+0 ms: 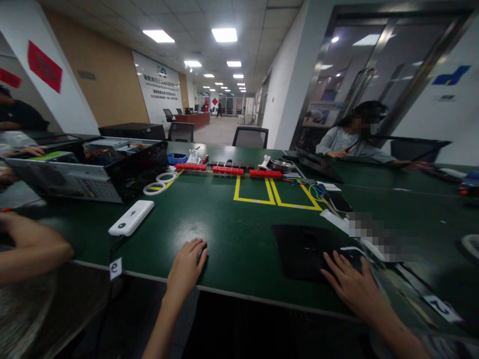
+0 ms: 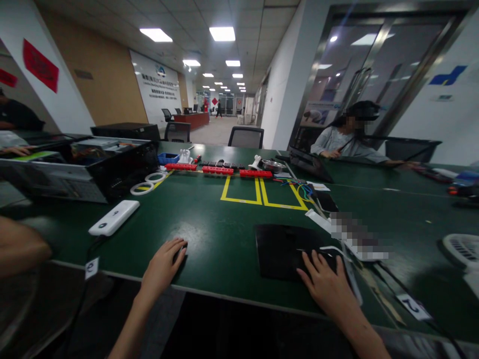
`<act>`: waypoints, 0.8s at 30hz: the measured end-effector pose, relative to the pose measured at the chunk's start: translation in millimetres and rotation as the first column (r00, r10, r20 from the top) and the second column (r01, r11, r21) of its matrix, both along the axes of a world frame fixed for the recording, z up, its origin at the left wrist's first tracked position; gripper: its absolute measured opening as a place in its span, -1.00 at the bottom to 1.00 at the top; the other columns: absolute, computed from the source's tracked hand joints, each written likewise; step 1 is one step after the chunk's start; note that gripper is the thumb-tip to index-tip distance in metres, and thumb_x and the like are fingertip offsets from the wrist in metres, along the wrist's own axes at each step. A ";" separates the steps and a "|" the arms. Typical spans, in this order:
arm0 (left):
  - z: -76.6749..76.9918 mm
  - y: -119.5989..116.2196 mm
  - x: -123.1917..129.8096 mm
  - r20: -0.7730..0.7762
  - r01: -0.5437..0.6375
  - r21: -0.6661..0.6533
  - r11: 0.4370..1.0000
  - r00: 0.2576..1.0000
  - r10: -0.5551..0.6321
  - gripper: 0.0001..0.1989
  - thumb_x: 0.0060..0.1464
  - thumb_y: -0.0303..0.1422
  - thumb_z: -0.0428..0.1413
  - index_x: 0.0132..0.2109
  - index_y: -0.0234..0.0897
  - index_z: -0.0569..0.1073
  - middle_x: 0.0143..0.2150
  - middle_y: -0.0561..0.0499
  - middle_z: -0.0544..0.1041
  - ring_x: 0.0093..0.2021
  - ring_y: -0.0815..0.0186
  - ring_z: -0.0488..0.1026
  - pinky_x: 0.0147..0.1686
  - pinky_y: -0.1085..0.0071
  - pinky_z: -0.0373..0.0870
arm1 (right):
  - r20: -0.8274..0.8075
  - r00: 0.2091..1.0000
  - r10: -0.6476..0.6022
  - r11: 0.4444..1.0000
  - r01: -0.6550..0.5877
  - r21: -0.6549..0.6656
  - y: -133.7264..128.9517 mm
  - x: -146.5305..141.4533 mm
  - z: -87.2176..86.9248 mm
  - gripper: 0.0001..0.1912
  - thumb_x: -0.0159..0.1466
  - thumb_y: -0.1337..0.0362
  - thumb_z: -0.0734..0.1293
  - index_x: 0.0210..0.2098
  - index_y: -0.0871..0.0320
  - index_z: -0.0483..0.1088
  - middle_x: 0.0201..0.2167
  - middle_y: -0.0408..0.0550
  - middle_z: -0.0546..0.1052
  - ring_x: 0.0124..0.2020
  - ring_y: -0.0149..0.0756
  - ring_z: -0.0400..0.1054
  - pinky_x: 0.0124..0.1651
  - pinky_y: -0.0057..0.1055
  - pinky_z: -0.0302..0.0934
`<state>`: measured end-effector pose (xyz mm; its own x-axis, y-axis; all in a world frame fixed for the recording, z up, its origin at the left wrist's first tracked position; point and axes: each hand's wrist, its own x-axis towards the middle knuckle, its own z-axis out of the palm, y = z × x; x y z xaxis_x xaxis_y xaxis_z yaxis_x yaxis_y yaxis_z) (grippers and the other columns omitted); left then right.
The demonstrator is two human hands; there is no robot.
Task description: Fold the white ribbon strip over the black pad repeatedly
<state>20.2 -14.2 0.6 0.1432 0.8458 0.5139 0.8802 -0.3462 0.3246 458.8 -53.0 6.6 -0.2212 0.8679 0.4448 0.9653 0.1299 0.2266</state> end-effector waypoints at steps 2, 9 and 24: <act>-0.2 -0.1 0.2 0.009 0.003 0.000 1.000 1.000 -0.003 -0.73 0.21 -0.34 -0.04 -0.04 -0.26 0.49 0.00 -0.11 0.53 0.05 0.15 0.42 0.14 0.10 0.24 | 0.019 0.998 0.053 0.998 -0.052 -0.027 -0.7 -24.4 -0.6 -0.48 0.31 0.13 0.01 -0.02 0.30 0.41 -0.01 0.29 0.45 0.01 0.02 0.34 0.06 0.08 0.11; 0.0 0.2 -2.7 0.028 0.035 -0.009 0.999 0.999 -0.035 -0.73 0.21 -0.32 -0.03 -0.03 -0.25 0.48 0.00 -0.09 0.53 0.06 0.16 0.42 0.14 0.09 0.23 | -0.149 0.988 0.052 0.998 -0.056 -0.021 -8.8 -128.0 -0.9 -0.53 0.32 0.14 0.08 0.03 0.31 0.38 0.04 0.33 0.41 0.08 0.09 0.27 0.00 0.00 0.22; -0.1 -18.8 20.9 -0.106 0.333 -0.113 0.936 0.933 -0.345 -0.46 0.01 -0.21 0.21 0.15 -0.10 0.35 0.17 -0.11 0.39 0.19 0.06 0.28 0.14 -0.01 0.21 | -0.414 0.903 0.117 0.993 -0.108 0.047 -15.0 -171.2 11.7 -0.58 0.35 0.16 0.02 -0.05 0.18 0.40 -0.04 0.13 0.49 -0.02 -0.10 0.36 -0.03 -0.13 0.25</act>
